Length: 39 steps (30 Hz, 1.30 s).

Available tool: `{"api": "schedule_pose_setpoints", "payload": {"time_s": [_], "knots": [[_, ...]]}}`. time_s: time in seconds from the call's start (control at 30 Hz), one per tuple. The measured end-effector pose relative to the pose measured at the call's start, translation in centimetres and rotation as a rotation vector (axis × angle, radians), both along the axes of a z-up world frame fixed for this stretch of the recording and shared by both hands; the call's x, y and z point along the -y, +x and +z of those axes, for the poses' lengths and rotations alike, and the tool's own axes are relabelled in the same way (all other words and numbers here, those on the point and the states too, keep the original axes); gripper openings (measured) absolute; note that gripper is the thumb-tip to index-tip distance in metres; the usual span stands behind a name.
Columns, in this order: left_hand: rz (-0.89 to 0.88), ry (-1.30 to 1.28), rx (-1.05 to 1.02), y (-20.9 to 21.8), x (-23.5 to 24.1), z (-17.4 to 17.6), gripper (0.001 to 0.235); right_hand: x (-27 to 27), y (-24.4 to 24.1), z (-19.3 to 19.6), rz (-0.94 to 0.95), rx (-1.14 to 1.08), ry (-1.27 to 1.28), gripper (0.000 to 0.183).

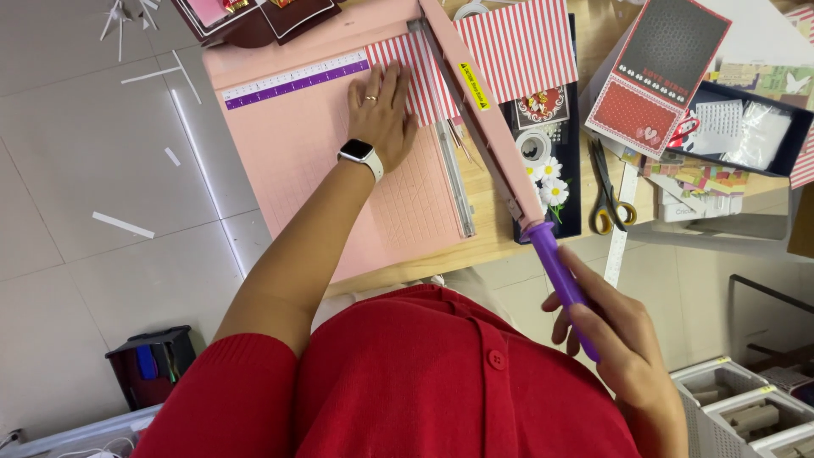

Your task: Assembling a multi-layered explosion box by gluing components, sorting decorative papers, and cutting paper with a trimmer.

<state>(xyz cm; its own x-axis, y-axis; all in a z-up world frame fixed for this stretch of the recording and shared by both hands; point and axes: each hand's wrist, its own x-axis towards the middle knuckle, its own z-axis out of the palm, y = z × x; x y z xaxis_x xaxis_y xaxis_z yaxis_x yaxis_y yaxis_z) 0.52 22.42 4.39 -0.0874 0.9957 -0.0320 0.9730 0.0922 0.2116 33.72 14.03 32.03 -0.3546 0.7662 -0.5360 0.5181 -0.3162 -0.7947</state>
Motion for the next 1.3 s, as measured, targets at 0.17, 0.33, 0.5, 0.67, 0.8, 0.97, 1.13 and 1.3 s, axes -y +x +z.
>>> {"api": "schedule_pose_setpoints", "payload": {"time_s": [0.17,0.33,0.5,0.67,0.8,0.97,1.13,1.3], "knots": [[-0.009,0.077,-0.091,-0.3,-1.2,-0.4,0.062,-0.5,-1.8,-5.2,0.068,0.389,-0.339,0.078],[0.005,0.128,-0.084,-0.4,-1.1,-0.9,0.062,3.0,1.8,-20.7,0.254,0.518,-0.041,0.037],[0.040,0.160,0.117,-0.9,-0.8,-2.3,0.060,1.7,-0.4,-14.6,0.236,0.517,-0.138,0.046],[-0.015,0.312,0.404,-1.6,-0.2,-1.7,0.041,0.5,-0.6,-2.7,-0.103,0.050,-0.336,0.079],[-0.052,0.216,0.265,-1.2,0.3,-1.8,0.046,1.0,0.8,-1.4,-0.057,-0.658,-0.058,0.074],[-0.035,0.004,0.082,-0.9,2.9,-0.9,0.057,1.2,1.0,-1.9,-0.078,-0.667,0.018,0.058],[-0.063,0.200,0.007,-1.1,5.1,-1.3,0.053,0.9,1.4,-2.4,-0.044,-0.668,0.045,0.055],[0.039,0.281,0.413,-4.3,2.3,-0.4,0.047,0.4,1.6,-2.3,0.022,-0.650,0.044,0.057]]}}
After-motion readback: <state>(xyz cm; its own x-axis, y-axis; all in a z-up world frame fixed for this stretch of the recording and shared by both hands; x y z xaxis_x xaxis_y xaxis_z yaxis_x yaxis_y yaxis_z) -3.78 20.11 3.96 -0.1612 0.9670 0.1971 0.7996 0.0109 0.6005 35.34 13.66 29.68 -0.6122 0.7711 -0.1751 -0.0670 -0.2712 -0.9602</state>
